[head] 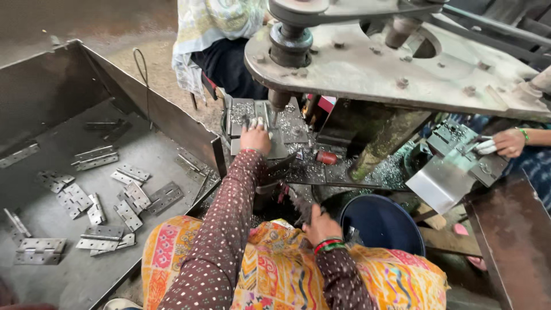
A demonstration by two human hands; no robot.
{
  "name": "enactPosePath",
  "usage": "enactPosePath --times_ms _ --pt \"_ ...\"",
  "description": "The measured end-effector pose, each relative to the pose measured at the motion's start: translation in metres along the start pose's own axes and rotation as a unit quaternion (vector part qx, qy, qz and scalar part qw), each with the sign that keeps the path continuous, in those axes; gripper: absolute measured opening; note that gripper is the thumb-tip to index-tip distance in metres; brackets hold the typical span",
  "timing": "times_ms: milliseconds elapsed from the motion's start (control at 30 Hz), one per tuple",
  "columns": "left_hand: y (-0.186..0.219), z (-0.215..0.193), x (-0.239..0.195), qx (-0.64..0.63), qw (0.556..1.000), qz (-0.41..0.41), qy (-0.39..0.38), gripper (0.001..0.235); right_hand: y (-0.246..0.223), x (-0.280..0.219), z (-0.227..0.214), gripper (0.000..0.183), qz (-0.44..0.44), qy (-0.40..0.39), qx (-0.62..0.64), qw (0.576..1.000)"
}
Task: The person places metal hinges one at a time into a drilling machine to create holes, then moves the finished hinges into a metal bin.
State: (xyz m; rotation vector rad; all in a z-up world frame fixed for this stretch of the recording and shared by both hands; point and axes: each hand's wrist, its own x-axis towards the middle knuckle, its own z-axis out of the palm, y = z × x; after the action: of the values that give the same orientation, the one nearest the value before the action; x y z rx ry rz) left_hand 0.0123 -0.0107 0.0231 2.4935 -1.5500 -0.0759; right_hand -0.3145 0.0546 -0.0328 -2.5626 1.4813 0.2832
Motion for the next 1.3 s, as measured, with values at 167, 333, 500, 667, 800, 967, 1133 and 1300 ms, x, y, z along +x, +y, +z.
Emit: enactPosePath --times_ms 167,333,500,667,800,967,1133,1300 --pt "0.034 -0.018 -0.057 0.134 0.989 0.025 -0.06 0.03 -0.014 -0.001 -0.031 0.063 -0.041 0.206 0.048 0.976" --pt "0.046 -0.007 -0.127 0.067 0.98 0.042 0.182 0.039 -0.013 0.003 -0.026 0.064 -0.045 0.227 0.054 0.971" --pt "0.036 -0.033 -0.11 0.036 0.97 0.129 0.204 0.028 -0.013 0.002 -0.025 0.062 -0.038 0.225 0.042 0.973" --pt "0.032 -0.067 -0.093 -0.054 0.971 0.037 0.23 0.016 -0.023 0.002 -0.033 0.063 -0.006 0.2 0.025 0.979" --pt "0.03 -0.033 -0.071 0.125 0.984 0.061 0.11 0.035 -0.021 -0.002 -0.032 0.058 -0.015 0.211 0.029 0.977" --pt "0.004 -0.023 -0.095 0.044 0.986 0.041 0.157 0.051 -0.02 0.0 -0.031 0.062 -0.022 0.207 0.042 0.977" --pt "0.012 -0.038 -0.132 0.095 0.98 -0.046 0.169 0.071 -0.021 0.001 -0.031 0.056 -0.016 0.213 0.044 0.976" --pt "0.037 -0.025 -0.12 0.058 0.988 0.018 0.144 0.044 -0.02 -0.002 -0.034 0.058 -0.025 0.206 0.055 0.977"
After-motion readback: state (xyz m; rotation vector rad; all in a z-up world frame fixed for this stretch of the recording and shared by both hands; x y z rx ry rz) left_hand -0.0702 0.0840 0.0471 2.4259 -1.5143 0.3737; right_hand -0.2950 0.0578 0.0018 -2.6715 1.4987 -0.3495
